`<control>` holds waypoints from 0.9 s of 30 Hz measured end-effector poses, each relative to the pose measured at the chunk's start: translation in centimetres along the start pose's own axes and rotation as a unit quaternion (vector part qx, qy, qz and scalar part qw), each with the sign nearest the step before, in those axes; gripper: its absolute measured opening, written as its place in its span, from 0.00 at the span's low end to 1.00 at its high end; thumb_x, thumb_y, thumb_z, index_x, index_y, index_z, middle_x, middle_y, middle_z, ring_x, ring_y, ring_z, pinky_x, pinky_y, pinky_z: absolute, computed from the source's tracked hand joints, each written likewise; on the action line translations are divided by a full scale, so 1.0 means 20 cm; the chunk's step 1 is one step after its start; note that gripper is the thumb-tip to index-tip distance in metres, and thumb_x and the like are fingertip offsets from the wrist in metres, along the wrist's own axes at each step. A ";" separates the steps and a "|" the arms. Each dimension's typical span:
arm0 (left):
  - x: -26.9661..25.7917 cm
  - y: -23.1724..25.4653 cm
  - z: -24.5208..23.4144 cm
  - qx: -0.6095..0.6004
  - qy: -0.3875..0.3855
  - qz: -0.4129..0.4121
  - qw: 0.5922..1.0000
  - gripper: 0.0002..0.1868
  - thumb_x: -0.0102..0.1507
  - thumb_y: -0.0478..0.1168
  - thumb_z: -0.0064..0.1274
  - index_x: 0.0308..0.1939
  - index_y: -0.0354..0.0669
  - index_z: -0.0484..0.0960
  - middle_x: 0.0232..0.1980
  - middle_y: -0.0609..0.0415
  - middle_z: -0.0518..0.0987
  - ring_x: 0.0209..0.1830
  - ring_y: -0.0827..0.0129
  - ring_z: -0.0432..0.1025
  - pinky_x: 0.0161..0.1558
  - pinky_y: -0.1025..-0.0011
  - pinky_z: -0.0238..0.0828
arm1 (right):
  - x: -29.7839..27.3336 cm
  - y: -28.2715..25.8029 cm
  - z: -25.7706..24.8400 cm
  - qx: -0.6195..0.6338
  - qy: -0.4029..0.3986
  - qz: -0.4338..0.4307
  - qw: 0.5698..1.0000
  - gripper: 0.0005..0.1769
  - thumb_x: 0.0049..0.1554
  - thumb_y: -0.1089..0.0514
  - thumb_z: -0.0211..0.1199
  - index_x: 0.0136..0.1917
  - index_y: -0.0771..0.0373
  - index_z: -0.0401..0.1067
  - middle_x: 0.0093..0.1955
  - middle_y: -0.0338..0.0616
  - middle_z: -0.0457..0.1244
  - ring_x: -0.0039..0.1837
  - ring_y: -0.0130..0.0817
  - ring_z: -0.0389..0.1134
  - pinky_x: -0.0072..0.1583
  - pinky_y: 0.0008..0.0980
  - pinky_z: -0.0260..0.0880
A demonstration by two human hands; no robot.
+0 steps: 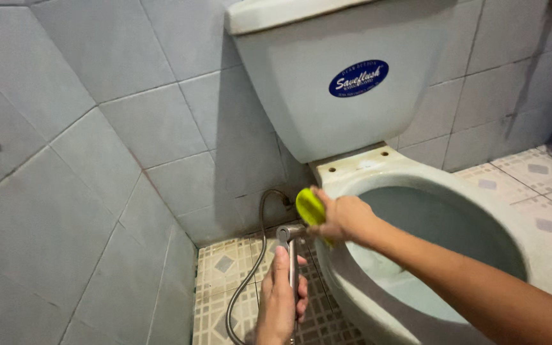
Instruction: The person cleans a toilet and the surrounding floor by scrubbing the rim and base with a yellow brush while holding a bidet sprayer, then continues scrubbing the tiled floor nearby.
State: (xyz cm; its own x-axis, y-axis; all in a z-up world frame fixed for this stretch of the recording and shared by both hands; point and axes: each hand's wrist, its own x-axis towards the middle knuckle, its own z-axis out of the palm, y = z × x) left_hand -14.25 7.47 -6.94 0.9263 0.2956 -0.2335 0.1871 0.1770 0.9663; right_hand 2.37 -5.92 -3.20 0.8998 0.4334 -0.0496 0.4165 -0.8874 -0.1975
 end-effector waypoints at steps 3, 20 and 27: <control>-0.01 0.01 -0.03 -0.007 -0.006 0.016 1.000 0.34 0.67 0.67 0.31 0.47 0.42 0.78 0.21 0.58 0.67 0.13 0.75 0.60 0.15 0.73 0.54 | -0.24 -0.02 0.01 -0.010 -0.024 0.001 1.000 0.48 0.50 0.27 0.65 0.74 0.52 0.57 0.53 0.59 0.70 0.55 0.58 0.72 0.58 0.52 0.72; 0.05 0.00 -0.11 -0.055 -0.067 0.034 0.996 0.34 0.67 0.67 0.32 0.47 0.40 0.77 0.22 0.57 0.68 0.13 0.76 0.59 0.16 0.74 0.54 | -0.44 0.12 0.18 0.010 0.031 0.031 0.999 0.46 0.43 0.29 0.71 0.66 0.57 0.68 0.58 0.59 0.64 0.64 0.53 0.66 0.65 0.46 0.68; 0.12 -0.04 -0.17 -0.095 -0.060 0.007 0.994 0.34 0.66 0.68 0.31 0.48 0.41 0.77 0.21 0.57 0.66 0.13 0.76 0.58 0.15 0.73 0.52 | 0.18 -0.09 0.21 -0.012 0.100 0.027 0.995 0.46 0.43 0.35 0.73 0.66 0.65 0.67 0.59 0.68 0.64 0.62 0.60 0.66 0.63 0.48 0.69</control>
State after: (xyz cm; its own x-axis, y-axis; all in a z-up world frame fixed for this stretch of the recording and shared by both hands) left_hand -13.32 11.19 -8.56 0.9626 0.1876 -0.1955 0.1203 0.3506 0.9288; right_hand 4.39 -2.11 -7.23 0.9276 0.3475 0.1373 0.3681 -0.9131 -0.1754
